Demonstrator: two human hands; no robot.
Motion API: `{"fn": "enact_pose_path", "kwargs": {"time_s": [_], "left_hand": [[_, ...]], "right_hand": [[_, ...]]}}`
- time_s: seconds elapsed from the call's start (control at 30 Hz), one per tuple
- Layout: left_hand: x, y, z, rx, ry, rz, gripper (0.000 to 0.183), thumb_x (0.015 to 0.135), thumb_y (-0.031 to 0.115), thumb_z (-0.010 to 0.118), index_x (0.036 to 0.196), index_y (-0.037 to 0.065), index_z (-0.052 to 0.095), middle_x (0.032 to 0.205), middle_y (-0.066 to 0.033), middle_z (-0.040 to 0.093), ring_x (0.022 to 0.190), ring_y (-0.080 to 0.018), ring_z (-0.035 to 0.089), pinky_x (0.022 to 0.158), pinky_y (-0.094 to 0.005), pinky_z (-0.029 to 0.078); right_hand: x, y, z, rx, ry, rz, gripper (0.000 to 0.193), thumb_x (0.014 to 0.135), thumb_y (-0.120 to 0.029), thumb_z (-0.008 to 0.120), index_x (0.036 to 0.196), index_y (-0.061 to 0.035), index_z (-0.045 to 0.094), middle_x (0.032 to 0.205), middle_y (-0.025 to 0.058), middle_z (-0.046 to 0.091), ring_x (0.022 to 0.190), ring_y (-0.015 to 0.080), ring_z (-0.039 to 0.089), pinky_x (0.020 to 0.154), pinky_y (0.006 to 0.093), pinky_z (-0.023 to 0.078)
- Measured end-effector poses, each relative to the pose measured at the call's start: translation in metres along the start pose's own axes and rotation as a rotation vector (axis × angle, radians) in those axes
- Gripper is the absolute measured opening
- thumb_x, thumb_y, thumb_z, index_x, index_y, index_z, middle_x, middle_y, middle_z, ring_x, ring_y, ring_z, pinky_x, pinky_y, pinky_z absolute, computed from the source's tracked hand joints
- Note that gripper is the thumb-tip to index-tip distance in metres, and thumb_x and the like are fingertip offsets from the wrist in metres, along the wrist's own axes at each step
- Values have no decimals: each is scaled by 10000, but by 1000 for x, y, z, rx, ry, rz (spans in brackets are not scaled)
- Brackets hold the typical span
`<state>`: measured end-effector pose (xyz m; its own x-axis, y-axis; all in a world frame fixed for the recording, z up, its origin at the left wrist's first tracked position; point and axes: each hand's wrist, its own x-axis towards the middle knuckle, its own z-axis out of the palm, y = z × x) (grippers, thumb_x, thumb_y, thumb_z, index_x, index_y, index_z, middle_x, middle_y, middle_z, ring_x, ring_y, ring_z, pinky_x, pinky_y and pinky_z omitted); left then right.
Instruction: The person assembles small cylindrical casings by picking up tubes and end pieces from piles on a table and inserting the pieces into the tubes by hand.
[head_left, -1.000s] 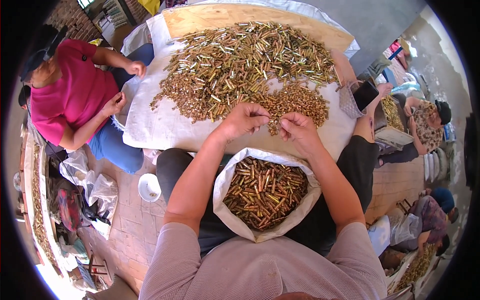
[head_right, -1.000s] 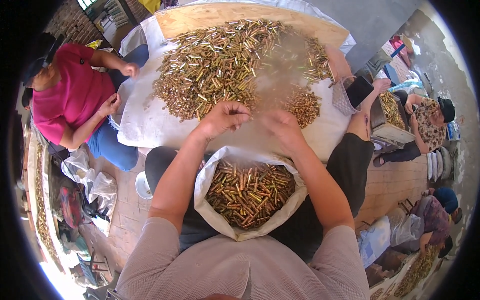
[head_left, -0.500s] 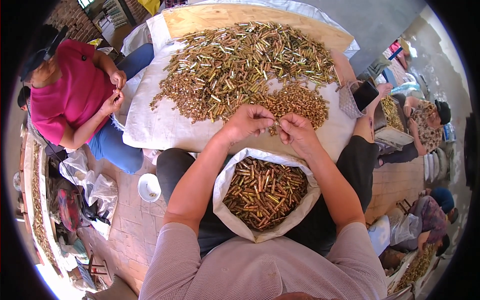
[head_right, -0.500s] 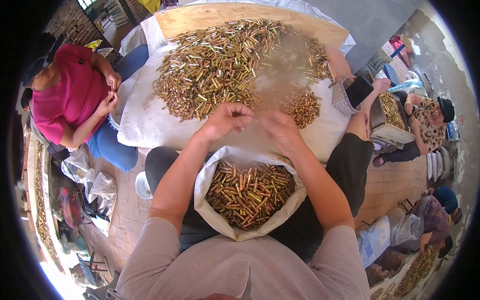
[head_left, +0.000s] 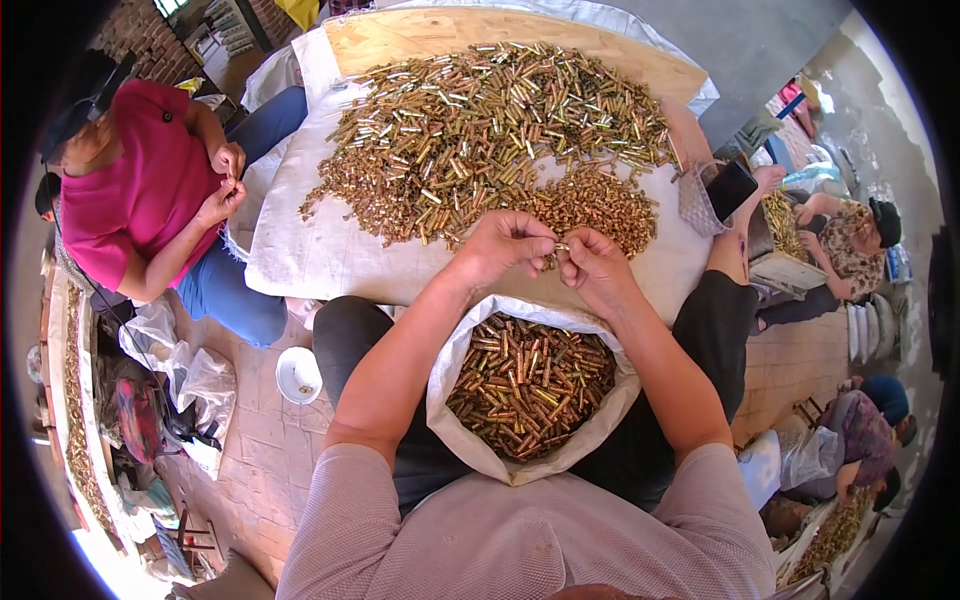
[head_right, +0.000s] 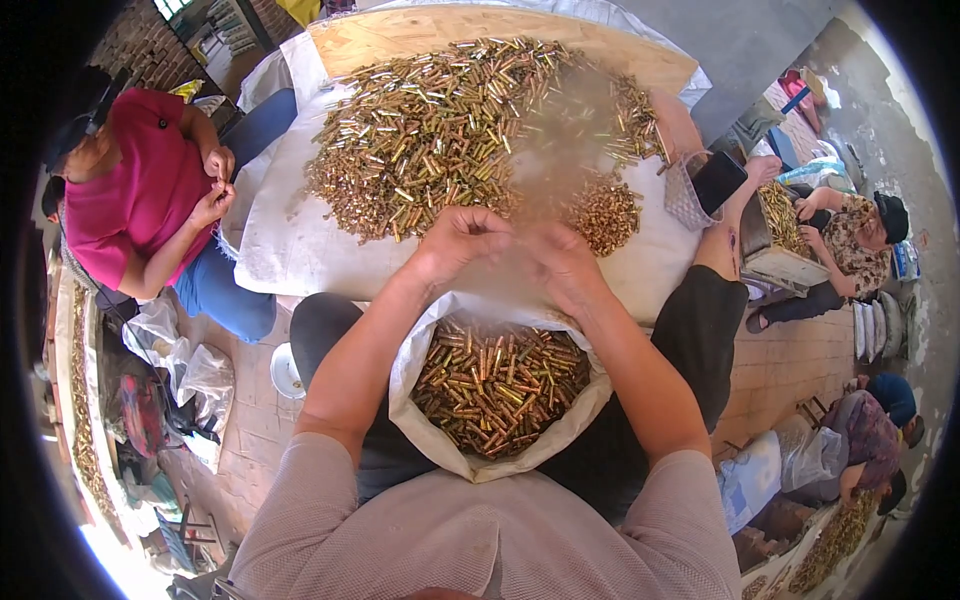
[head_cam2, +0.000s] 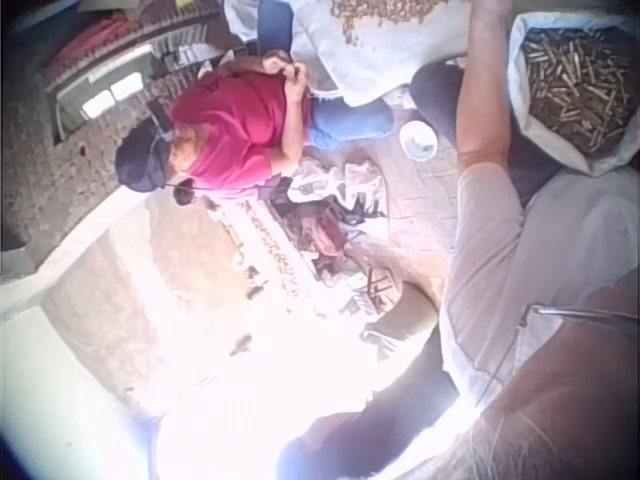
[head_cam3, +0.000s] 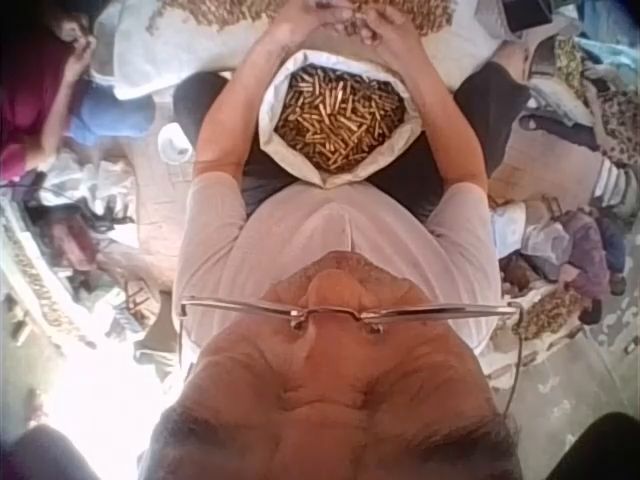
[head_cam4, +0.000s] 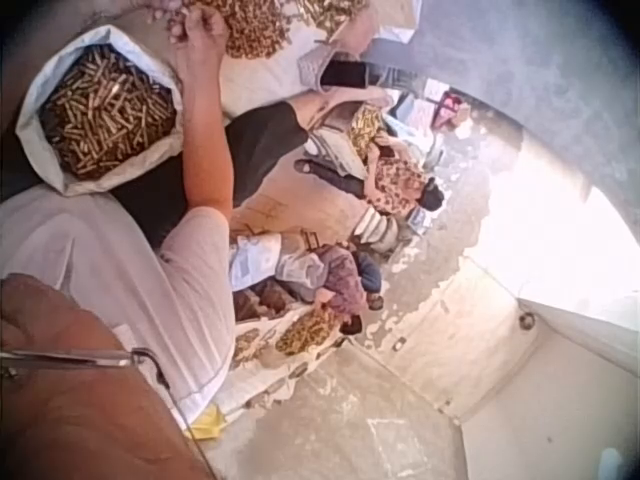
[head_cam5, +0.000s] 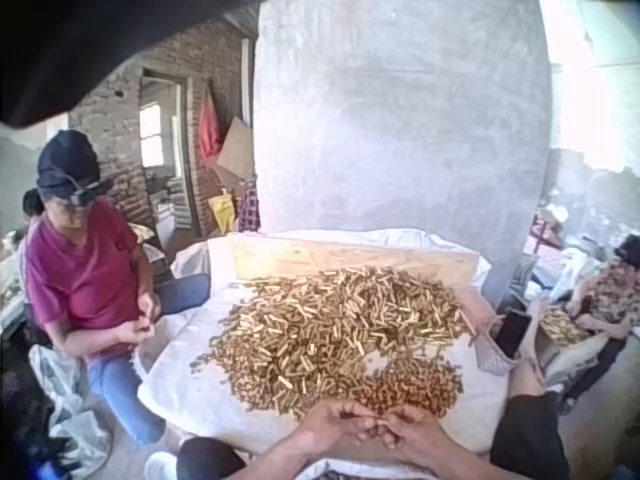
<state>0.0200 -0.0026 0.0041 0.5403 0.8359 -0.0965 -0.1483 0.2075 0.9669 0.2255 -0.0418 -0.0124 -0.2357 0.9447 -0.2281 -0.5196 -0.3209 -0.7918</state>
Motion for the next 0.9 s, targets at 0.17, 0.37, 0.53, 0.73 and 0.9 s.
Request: {"fn": "enact_pose_path", "kwargs": {"time_s": [0.17,0.37,0.53,0.73,0.9], "left_hand": [[0,-4,5,-106,29,-1,106,890,65,708,975,3,708,814,-34,700,686,-79,628,642,-225,521],[2,-14,5,-189,15,53,148,890,95,722,976,-22,690,795,-65,685,680,-131,646,610,-282,580],[6,-15,5,-125,29,44,143,897,87,711,982,-26,684,797,-68,682,679,-139,646,617,-296,583],[9,-15,7,-196,-4,67,125,903,84,703,961,-26,686,804,-77,687,677,-139,646,621,-308,584],[6,-14,11,-171,-24,92,124,907,85,700,966,-24,688,799,-72,686,677,-130,642,620,-299,584]], "right_hand": [[1,3,-3,3,-8,-41,143,919,-209,698,985,-96,640,774,19,649,645,110,585,571,254,454],[1,4,-3,-39,-22,-96,160,913,-221,705,977,-92,635,772,13,641,630,110,574,564,259,449],[4,0,-2,-51,-18,-91,150,924,-214,689,980,-88,630,764,13,629,621,111,558,561,257,444],[6,2,-3,-111,21,-132,155,932,-207,676,991,-73,624,754,19,615,616,122,549,568,260,443],[2,2,-4,46,-21,-81,164,920,-209,695,992,-79,625,764,11,631,622,119,572,565,261,449]]}}
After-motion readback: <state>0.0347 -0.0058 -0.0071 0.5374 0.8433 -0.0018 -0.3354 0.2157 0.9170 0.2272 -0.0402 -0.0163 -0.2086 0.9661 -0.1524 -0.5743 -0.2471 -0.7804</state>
